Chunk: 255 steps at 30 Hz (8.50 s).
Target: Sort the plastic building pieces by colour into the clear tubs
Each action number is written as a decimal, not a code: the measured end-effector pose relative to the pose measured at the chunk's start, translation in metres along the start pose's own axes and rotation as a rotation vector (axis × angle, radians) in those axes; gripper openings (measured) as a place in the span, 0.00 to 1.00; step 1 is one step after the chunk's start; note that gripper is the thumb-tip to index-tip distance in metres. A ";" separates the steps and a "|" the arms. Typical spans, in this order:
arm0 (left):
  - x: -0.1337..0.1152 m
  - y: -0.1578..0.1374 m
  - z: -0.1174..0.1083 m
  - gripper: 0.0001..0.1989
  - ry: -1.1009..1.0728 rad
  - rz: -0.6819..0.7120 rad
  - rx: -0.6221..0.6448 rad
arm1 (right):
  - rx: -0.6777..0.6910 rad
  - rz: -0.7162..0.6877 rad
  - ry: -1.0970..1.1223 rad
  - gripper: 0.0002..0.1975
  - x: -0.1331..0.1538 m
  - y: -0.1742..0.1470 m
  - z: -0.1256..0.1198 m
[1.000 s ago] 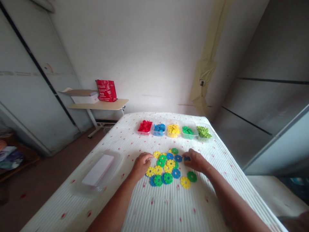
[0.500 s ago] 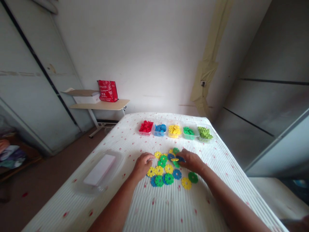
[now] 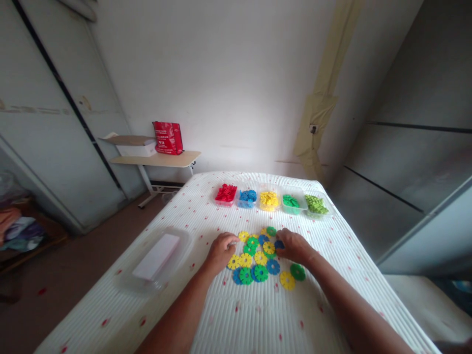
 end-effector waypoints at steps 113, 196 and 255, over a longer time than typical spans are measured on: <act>-0.050 0.011 0.030 0.12 0.528 -0.188 0.176 | -0.293 0.400 0.163 0.12 -0.076 -0.033 0.037; -0.042 -0.043 0.021 0.35 0.517 0.098 0.537 | -0.370 0.023 0.286 0.13 -0.061 -0.058 0.047; 0.018 0.014 -0.004 0.09 0.146 0.073 -0.128 | -0.156 -0.195 0.143 0.21 -0.019 0.042 -0.008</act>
Point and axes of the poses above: each hand's wrist, its own y-axis towards the middle knuckle, its own z-axis out of the palm, x = y × z, the point moved 2 cm from there along y, towards the middle knuckle, and after that the axes turned 11 degrees about -y, right-handed, at the moved point
